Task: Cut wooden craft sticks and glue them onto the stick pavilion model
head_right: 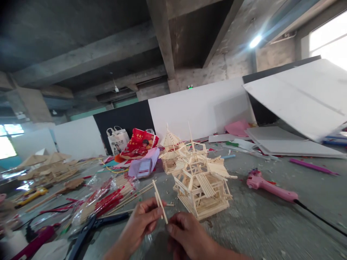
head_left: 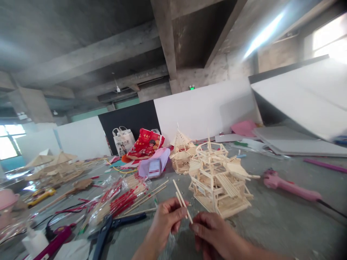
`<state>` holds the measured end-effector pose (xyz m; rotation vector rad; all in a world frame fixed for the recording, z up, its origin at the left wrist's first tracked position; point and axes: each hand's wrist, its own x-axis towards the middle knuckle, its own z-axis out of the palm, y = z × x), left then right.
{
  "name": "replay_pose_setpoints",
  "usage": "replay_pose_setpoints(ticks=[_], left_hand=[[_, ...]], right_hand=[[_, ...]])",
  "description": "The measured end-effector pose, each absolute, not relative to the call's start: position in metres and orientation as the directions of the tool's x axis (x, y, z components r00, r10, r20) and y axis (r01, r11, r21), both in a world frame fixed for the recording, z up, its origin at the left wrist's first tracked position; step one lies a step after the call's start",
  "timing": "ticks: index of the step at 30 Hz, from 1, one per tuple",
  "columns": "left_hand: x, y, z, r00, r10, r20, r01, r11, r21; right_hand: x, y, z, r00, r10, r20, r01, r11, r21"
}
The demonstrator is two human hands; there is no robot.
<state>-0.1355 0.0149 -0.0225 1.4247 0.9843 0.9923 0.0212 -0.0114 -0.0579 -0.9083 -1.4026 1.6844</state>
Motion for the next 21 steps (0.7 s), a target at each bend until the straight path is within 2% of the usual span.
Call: replay_pose_setpoints(ticks=[6, 11, 15, 18, 21], left_hand=[[-0.133, 0.012, -0.023, 0.415, 0.910, 0.000, 0.139, -0.064, 0.988], [-0.131, 0.007, -0.020, 0.402, 0.916, 0.011, 0.123, -0.066, 0.990], [-0.132, 0.010, -0.019, 0.333, 0.942, 0.039, 0.200, -0.111, 0.974], [-0.137, 0.015, -0.021, 0.254, 0.962, 0.103, 0.279, -0.174, 0.944], [-0.141, 0.018, -0.023, 0.224, 0.961, 0.162, 0.367, -0.237, 0.900]], right_hand=[[0.024, -0.008, -0.058, -0.520, 0.854, -0.030, -0.198, -0.155, -0.968], [0.022, -0.008, -0.060, -0.507, 0.859, -0.068, -0.144, -0.162, -0.976], [0.021, -0.007, -0.064, -0.476, 0.877, -0.057, -0.093, -0.114, -0.989], [0.023, -0.009, -0.063, -0.352, 0.936, 0.005, 0.092, 0.040, -0.995], [0.027, -0.016, -0.058, -0.261, 0.947, 0.188, 0.280, 0.260, -0.924]])
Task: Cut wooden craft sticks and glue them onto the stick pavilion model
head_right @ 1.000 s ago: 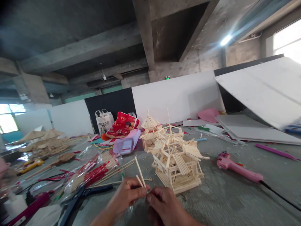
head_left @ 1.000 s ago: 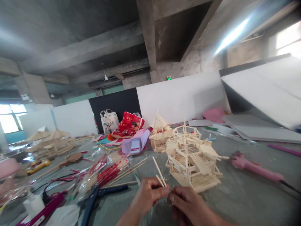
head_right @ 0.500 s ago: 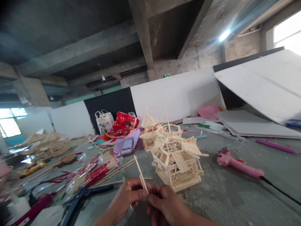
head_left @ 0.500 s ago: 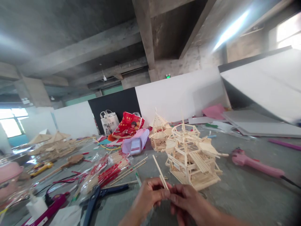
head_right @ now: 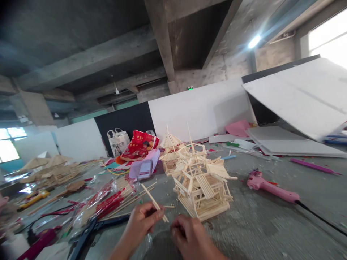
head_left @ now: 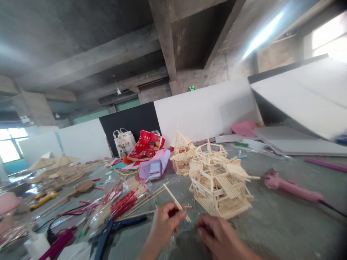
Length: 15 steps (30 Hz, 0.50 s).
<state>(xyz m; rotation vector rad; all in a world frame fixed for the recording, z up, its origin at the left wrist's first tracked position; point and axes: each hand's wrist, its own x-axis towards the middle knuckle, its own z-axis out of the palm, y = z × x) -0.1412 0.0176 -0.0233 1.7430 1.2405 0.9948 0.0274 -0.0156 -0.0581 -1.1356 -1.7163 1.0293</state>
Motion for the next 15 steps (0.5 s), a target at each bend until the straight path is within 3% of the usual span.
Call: replay_pose_setpoints(ticks=[2, 6, 15], left_hand=[[-0.1427, 0.0174, -0.0237, 0.219, 0.952, 0.214, 0.469, -0.295, 0.833], [-0.1422, 0.0160, -0.0241, 0.289, 0.920, 0.265, 0.656, -0.391, 0.645], [-0.1421, 0.0145, -0.0260, 0.327, 0.925, 0.194, 0.674, -0.372, 0.638]], right_hand=[[0.0295, -0.0193, -0.0542, -0.264, 0.932, 0.248, 0.321, 0.327, -0.889], [0.0316, -0.0219, -0.0499, -0.264, 0.941, 0.210, 0.320, 0.291, -0.902], [0.0321, -0.0214, -0.0551, -0.298, 0.931, 0.209, 0.353, 0.311, -0.883]])
